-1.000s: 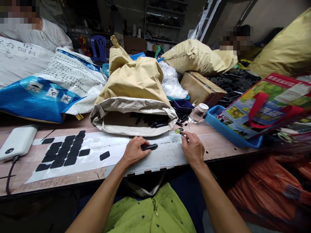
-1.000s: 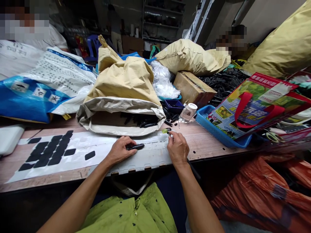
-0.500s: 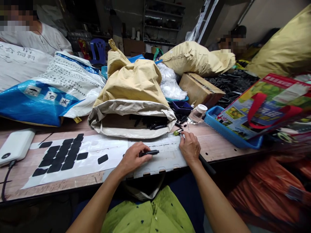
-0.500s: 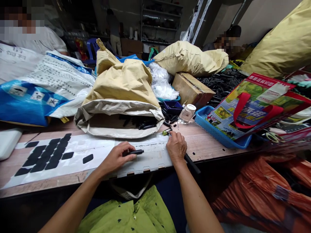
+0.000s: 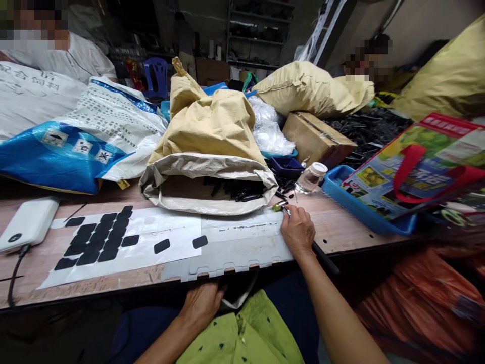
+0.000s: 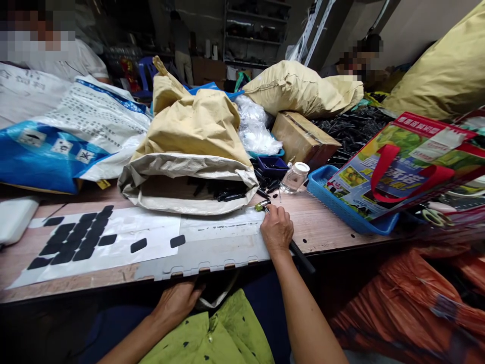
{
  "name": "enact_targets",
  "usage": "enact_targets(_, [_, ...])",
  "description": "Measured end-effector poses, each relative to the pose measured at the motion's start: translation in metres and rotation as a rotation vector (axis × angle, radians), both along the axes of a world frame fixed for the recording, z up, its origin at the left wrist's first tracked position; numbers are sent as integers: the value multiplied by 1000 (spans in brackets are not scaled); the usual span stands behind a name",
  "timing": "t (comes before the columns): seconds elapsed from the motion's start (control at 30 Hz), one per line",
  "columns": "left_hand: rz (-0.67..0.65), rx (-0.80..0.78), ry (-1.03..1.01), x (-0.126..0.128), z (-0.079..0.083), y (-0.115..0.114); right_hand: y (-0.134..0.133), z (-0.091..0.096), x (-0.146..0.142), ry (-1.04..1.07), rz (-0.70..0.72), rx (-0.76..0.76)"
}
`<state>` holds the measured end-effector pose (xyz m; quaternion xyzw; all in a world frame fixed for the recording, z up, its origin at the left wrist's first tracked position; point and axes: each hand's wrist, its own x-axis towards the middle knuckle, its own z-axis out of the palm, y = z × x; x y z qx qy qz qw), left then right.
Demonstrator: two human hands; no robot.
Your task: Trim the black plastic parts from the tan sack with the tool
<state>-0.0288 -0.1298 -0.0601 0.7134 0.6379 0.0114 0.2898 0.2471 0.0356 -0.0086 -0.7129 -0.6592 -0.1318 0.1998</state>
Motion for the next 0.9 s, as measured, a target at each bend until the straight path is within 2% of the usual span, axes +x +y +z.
enact_targets(0.07, [-24,-62,11,3,14,-3,0,0,0,4,4,-2])
enact_targets(0.13, [-98,-156,-70,11,41,-1,1,-1,0,6,5,-1])
enact_targets(0.2, [-164,-177,-238,21,70,13,1,-2,0,4,3,1])
enact_targets(0.23, [-154,-144,-326,25,83,26,1,-2,0,2,2,3])
enact_targets(0.27, [-104,-88,-382,27,94,43,1,-2,0,0,3,4])
enact_targets(0.33, [128,135,-409,27,106,89,1,-2,0,-2,5,7])
enact_targets(0.4, [332,388,-318,18,107,140,1,-2,0,-2,7,11])
enact_targets(0.47, [485,506,-155,4,102,187,1,-2,0,-3,8,11])
enact_targets(0.53, [589,429,-49,-7,95,220,1,-1,0,-5,6,8])
enact_targets(0.6, [645,318,0,-14,89,238,1,-1,0,-4,4,5])
enact_targets(0.73, [654,280,11,-18,85,243,1,-1,0,5,-1,5])
enact_targets(0.8, [631,308,-6,-19,87,234,1,-1,0,10,-2,1])
enact_targets(0.9, [521,447,-127,-19,92,209,0,-1,0,15,1,-7])
